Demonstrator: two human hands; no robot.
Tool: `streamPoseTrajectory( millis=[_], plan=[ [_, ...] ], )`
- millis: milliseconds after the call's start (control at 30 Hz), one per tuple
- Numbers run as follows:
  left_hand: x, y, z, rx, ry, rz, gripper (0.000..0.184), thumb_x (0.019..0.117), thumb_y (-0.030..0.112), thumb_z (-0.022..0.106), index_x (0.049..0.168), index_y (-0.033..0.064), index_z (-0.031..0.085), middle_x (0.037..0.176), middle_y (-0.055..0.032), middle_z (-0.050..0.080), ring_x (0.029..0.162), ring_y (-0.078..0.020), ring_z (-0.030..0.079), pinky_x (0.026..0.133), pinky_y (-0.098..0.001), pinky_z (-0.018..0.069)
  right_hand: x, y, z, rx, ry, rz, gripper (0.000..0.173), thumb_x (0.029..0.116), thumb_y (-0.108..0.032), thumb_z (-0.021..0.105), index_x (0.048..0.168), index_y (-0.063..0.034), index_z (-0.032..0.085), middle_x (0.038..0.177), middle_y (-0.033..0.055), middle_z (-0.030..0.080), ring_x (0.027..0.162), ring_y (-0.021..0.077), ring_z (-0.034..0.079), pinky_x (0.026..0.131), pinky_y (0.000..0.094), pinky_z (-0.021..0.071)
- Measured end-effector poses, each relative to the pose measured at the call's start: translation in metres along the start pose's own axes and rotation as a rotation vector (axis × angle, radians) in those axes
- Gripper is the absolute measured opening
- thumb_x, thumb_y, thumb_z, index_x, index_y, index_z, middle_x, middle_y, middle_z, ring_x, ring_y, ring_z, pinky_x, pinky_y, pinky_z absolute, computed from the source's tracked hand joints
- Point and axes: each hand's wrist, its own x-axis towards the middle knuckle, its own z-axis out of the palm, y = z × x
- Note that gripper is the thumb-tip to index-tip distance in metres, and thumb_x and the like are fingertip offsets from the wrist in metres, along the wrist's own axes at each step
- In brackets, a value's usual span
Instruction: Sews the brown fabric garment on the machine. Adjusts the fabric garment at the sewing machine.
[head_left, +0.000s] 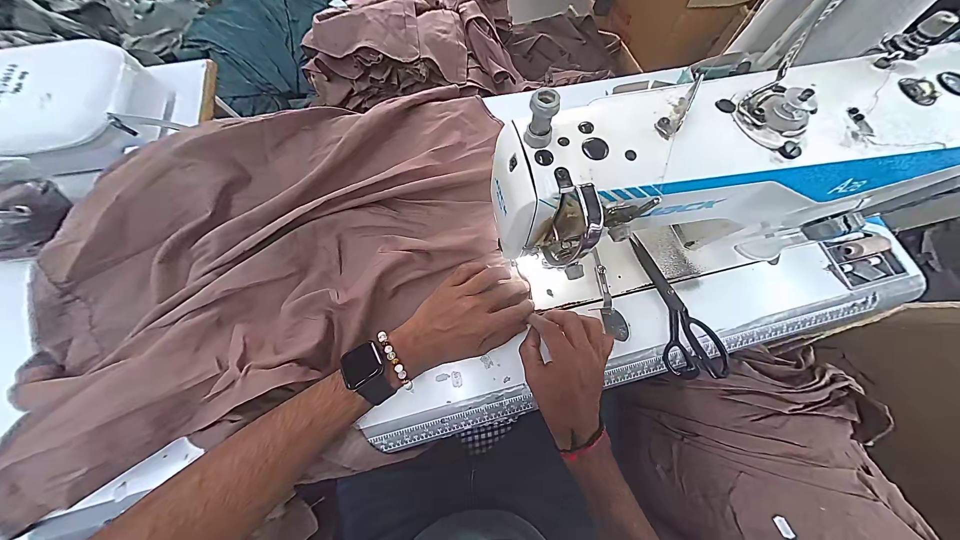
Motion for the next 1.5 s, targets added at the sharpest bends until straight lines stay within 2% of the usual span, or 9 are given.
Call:
streamPoseTrajectory(
  millis=[100,200,333,600,867,933,1067,1233,1500],
  plan=[
    [-0.004,0.0,0.0,0.065,0.016,0.024,0.035,0.1065,0.044,0.05,0.13,0.0272,0.07,0.137,0.0016,0.065,0.136,-0.021,0.052,0.115,-0.0442,0.0357,0.002,0.006,-0.011,0.121,-0.01,0.039,0.022,0.0897,-0.017,0.061,0.1,-0.0196,0.08,0.101,-0.0008,0.074,0.097,0.0191,0.066,0.081,0.0419,0.0505],
    [-0.001,0.009,0.001,0.043,0.072,-0.066,0.027,0.1043,0.037,0.055,0.117,0.0271,0.077,0.121,0.0034,0.07,0.126,-0.0202,0.056,0.11,-0.0435,0.0399,0.01,0.015,-0.013,0.092,-0.019,0.007,0.022,0.0912,-0.018,0.062,0.106,-0.0141,0.077,0.098,0.0013,0.073,0.09,0.0181,0.066,0.076,0.0358,0.0545],
    [0.004,0.015,0.005,-0.18,0.067,-0.289,0.025,0.0997,0.041,0.059,0.096,0.0298,0.08,0.112,0.0068,0.07,0.12,-0.0165,0.057,0.102,-0.0423,0.043,0.021,0.016,-0.005,0.061,-0.078,-0.079,0.018,0.0953,-0.029,0.067,0.105,-0.0231,0.08,0.101,-0.0017,0.073,0.095,0.0185,0.066,0.081,0.0384,0.0527],
    [-0.004,0.008,0.006,-0.054,0.03,-0.393,0.039,0.1065,0.039,0.039,0.127,0.0254,0.07,0.132,-0.0003,0.064,0.134,-0.0231,0.05,0.11,-0.0471,0.038,0.015,0.018,-0.002,0.08,-0.039,-0.135,0.017,0.1004,-0.027,0.064,0.104,-0.0261,0.08,0.106,-0.0035,0.075,0.102,0.0191,0.065,0.085,0.041,0.0487],
    [-0.003,0.002,0.008,0.052,0.001,-0.4,0.042,0.1071,0.043,0.037,0.137,0.034,0.065,0.141,0.0001,0.06,0.138,-0.024,0.046,0.111,-0.0487,0.035,0.023,0.019,-0.006,0.081,-0.076,-0.223,0.02,0.1025,-0.023,0.06,0.107,-0.0284,0.078,0.121,-0.0111,0.074,0.111,0.0152,0.064,0.09,0.0417,0.0444],
    [-0.005,0.005,0.008,0.082,0.012,-0.41,0.042,0.1067,0.043,0.038,0.137,0.0334,0.066,0.142,0.001,0.06,0.139,-0.024,0.046,0.113,-0.0497,0.0328,0.026,0.022,-0.009,0.038,-0.105,-0.287,0.022,0.1029,-0.02,0.059,0.108,-0.0285,0.078,0.123,-0.0132,0.073,0.114,0.0135,0.064,0.092,0.041,0.0431],
    [-0.009,0.0,0.006,0.04,0.11,-0.335,0.034,0.1048,0.035,0.047,0.124,0.0223,0.072,0.13,0.0002,0.068,0.131,-0.0224,0.054,0.11,-0.0469,0.0387,0.033,0.023,-0.018,-0.112,-0.171,-0.428,0.026,0.1036,-0.014,0.054,0.111,-0.0289,0.075,0.123,-0.0154,0.073,0.115,0.0106,0.064,0.094,0.0426,0.0403],
    [-0.01,-0.006,0.003,-0.018,0.011,-0.251,0.036,0.1053,0.035,0.046,0.134,0.035,0.067,0.135,-0.001,0.064,0.133,-0.0231,0.052,0.111,-0.0474,0.0386,0.047,0.012,-0.028,-0.209,-0.245,-0.539,0.026,0.1021,-0.01,0.052,0.108,-0.0236,0.074,0.117,-0.0105,0.076,0.109,0.0143,0.067,0.09,0.0435,0.0423],
    [-0.007,-0.014,0.002,-0.044,0.033,-0.189,0.033,0.1041,0.033,0.047,0.127,0.0332,0.072,0.131,-0.0002,0.065,0.129,-0.0231,0.054,0.109,-0.0476,0.0383,0.053,0.013,-0.02,-0.238,-0.208,-0.528,0.023,0.1017,-0.011,0.053,0.105,-0.0211,0.074,0.115,-0.0091,0.076,0.103,0.0158,0.067,0.086,0.0426,0.0419]
  ],
)
